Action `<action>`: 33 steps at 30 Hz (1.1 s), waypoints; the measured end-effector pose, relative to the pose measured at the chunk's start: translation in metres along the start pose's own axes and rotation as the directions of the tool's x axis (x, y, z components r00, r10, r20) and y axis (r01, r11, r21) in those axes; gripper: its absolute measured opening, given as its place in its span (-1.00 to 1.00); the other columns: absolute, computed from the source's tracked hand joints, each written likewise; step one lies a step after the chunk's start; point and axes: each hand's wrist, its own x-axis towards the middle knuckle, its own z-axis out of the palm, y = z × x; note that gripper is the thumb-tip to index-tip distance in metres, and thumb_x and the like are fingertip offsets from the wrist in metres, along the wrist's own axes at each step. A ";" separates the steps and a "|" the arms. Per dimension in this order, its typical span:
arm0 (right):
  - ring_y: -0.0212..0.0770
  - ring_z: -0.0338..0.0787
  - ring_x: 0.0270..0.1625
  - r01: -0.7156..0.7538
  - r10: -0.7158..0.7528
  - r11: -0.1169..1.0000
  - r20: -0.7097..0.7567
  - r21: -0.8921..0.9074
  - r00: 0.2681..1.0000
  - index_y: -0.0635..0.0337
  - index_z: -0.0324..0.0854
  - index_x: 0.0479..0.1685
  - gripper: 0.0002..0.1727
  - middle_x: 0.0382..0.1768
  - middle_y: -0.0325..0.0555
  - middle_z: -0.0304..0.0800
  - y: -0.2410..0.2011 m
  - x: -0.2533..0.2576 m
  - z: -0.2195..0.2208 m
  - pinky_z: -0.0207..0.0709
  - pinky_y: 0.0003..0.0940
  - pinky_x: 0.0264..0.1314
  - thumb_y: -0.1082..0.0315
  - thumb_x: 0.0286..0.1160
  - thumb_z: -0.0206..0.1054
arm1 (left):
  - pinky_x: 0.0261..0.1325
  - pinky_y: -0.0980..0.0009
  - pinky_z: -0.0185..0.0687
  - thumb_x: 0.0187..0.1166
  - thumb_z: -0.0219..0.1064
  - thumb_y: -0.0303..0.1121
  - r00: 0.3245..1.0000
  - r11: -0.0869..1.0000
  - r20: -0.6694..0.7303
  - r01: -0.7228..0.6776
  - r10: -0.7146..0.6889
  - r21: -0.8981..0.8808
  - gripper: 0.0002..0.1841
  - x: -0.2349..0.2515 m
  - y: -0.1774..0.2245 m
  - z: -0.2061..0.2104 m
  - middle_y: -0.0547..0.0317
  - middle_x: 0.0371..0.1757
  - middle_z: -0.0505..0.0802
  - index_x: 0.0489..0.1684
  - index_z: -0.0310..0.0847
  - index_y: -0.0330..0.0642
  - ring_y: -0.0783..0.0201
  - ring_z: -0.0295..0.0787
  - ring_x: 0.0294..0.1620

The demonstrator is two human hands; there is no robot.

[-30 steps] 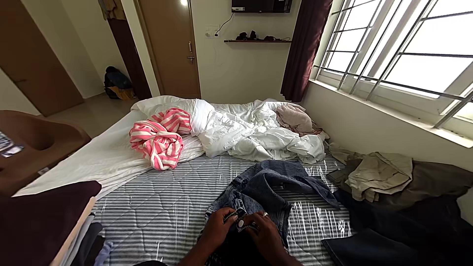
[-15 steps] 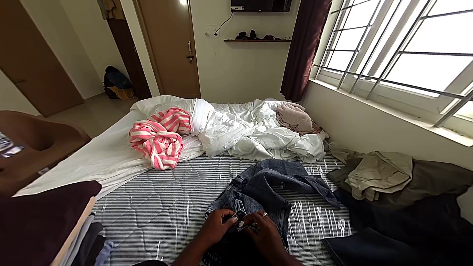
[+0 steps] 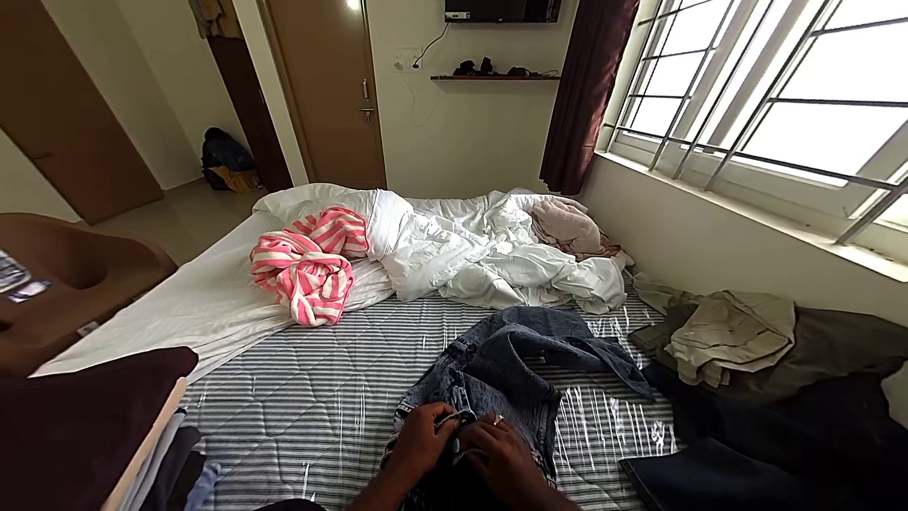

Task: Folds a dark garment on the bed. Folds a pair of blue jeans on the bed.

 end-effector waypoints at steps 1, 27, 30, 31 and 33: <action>-0.27 0.84 0.09 0.011 -0.010 1.000 0.009 -0.003 1.000 -0.13 0.78 -0.11 -0.86 -0.12 -0.37 0.92 0.000 -0.001 0.002 0.67 -0.24 0.22 0.32 0.42 0.47 | 0.41 0.22 0.63 0.69 0.27 -0.20 1.000 1.000 0.006 -0.003 0.003 0.013 -0.69 0.000 0.000 0.002 0.05 0.05 0.91 0.11 0.80 -0.21 0.24 0.83 0.16; -0.37 0.78 -0.29 -0.488 0.521 0.822 -0.040 0.296 0.853 0.11 0.66 0.28 -0.43 0.22 -0.10 0.74 0.008 0.010 -0.014 0.74 -0.42 -0.23 0.35 0.17 0.67 | 0.40 0.34 0.66 0.69 0.34 -0.23 0.997 0.964 0.081 0.013 0.009 -0.264 -0.68 0.000 -0.004 -0.001 0.09 0.15 0.90 0.20 0.79 -0.24 0.37 0.82 0.19; -0.26 0.79 -0.18 -0.472 0.487 0.858 -0.032 0.203 0.873 0.15 0.76 -0.03 -0.67 -0.09 -0.10 0.80 0.005 0.010 -0.011 0.73 -0.33 -0.10 0.25 0.27 0.63 | 0.25 0.32 0.70 0.68 0.35 -0.16 0.998 0.969 0.059 0.041 -0.028 -0.245 -0.69 0.003 -0.006 -0.002 0.13 -0.03 0.91 0.07 0.81 -0.22 0.37 0.83 0.01; -0.23 0.79 -0.15 -0.472 0.481 0.864 -0.009 0.174 0.877 0.13 0.80 -0.09 -0.74 -0.12 -0.10 0.79 0.004 0.009 -0.011 0.74 -0.28 -0.06 0.24 0.31 0.60 | 0.25 0.33 0.70 0.68 0.35 -0.16 0.997 0.969 0.066 0.046 -0.031 -0.244 -0.69 0.004 -0.007 -0.003 0.14 -0.04 0.91 0.06 0.82 -0.22 0.38 0.83 0.00; -0.20 0.80 -0.08 -0.460 0.459 0.877 0.036 0.138 0.887 0.09 0.84 -0.13 -0.80 -0.10 -0.11 0.81 0.003 0.008 -0.011 0.74 -0.21 0.03 0.22 0.37 0.55 | 0.24 0.35 0.70 0.68 0.36 -0.17 0.997 0.970 0.074 0.046 -0.029 -0.239 -0.70 0.003 -0.008 -0.005 0.14 -0.06 0.92 0.04 0.83 -0.23 0.40 0.83 -0.01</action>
